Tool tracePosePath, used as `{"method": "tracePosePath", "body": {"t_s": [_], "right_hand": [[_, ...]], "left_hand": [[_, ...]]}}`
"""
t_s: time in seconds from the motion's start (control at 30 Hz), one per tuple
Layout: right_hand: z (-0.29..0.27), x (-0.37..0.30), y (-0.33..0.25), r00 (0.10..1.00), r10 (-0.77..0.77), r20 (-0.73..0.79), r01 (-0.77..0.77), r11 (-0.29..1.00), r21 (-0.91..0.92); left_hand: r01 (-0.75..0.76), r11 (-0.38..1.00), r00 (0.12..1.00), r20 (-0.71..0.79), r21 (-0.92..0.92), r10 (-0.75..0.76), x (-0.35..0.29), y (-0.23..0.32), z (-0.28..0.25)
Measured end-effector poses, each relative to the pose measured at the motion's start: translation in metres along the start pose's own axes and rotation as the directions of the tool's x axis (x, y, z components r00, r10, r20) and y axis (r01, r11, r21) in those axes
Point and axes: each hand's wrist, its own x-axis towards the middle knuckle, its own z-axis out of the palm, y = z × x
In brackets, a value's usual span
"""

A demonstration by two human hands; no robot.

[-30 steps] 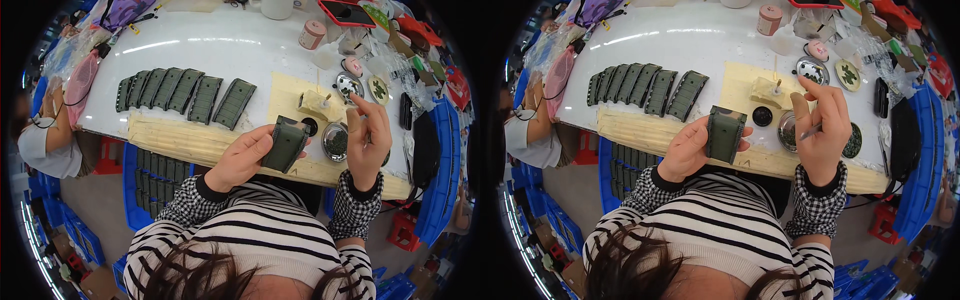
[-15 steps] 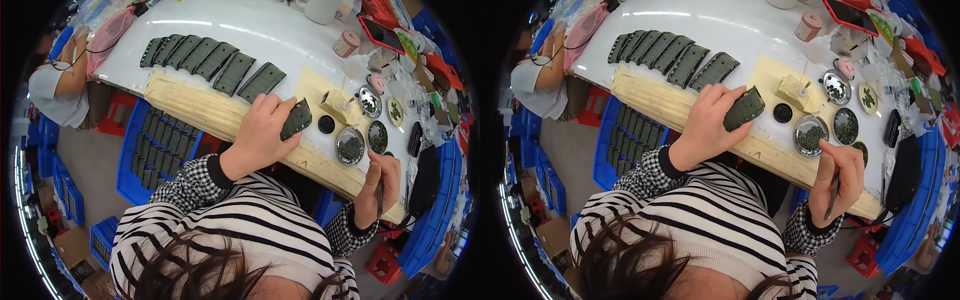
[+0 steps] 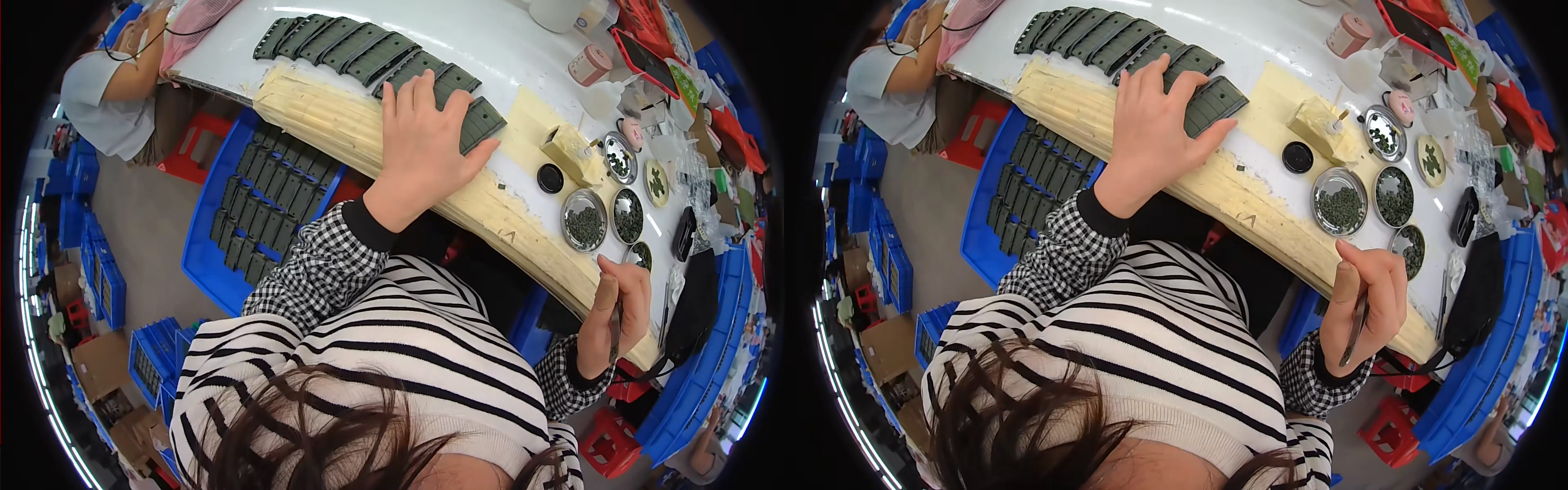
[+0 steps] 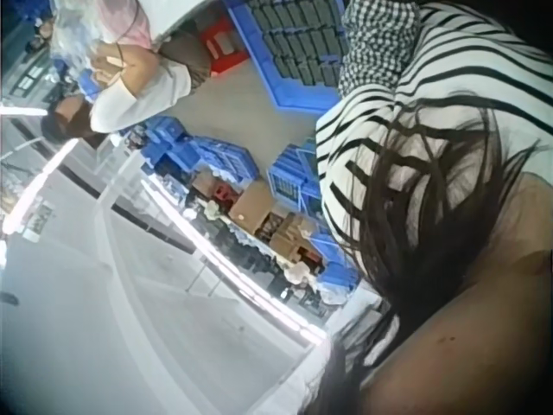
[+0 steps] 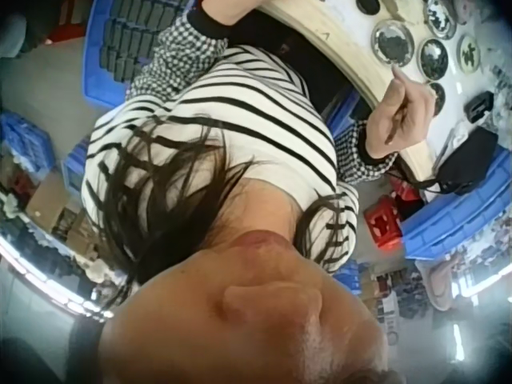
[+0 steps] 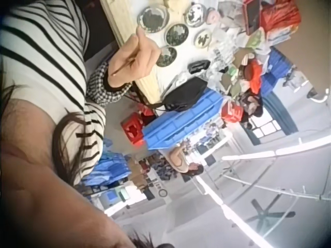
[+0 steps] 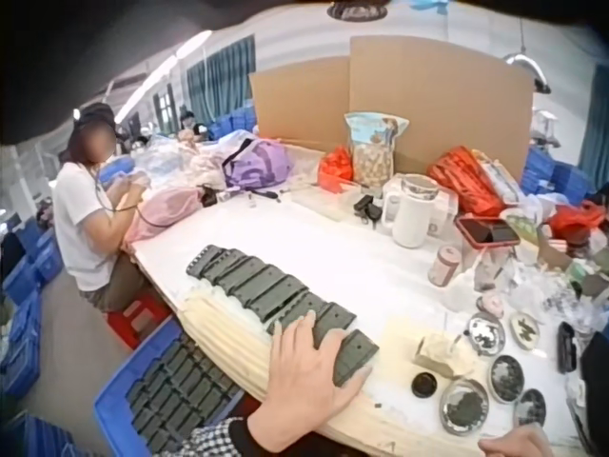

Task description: Assembling and finishing small green plastic toy model parts at a factory workbench.

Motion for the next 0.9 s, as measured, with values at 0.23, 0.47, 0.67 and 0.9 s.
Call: {"method": "tracePosePath", "body": {"t_s": [0.23,0.47,0.67,0.9], "right_hand": [[-0.008,-0.013,-0.003,0.999,0.029,0.046,-0.029,1.0,-0.004],[-0.013,-0.022,-0.012,0.999,-0.014,0.034,0.014,1.0,-0.007],[-0.003,-0.019,-0.019,0.996,-0.063,0.065,0.056,0.993,0.109],[0.045,-0.007,-0.06,0.924,-0.26,0.282,0.19,0.949,0.252]], "left_hand": [[0.005,0.999,0.998,0.064,0.034,-0.007,0.007,0.001,0.0],[0.004,1.0,0.998,0.063,-0.018,-0.003,0.011,-0.003,-0.009],[-0.088,0.986,0.996,-0.004,-0.141,0.088,-0.024,-0.017,-0.106],[0.51,0.86,0.857,0.086,-0.006,-0.507,-0.168,-0.143,-0.224]]}}
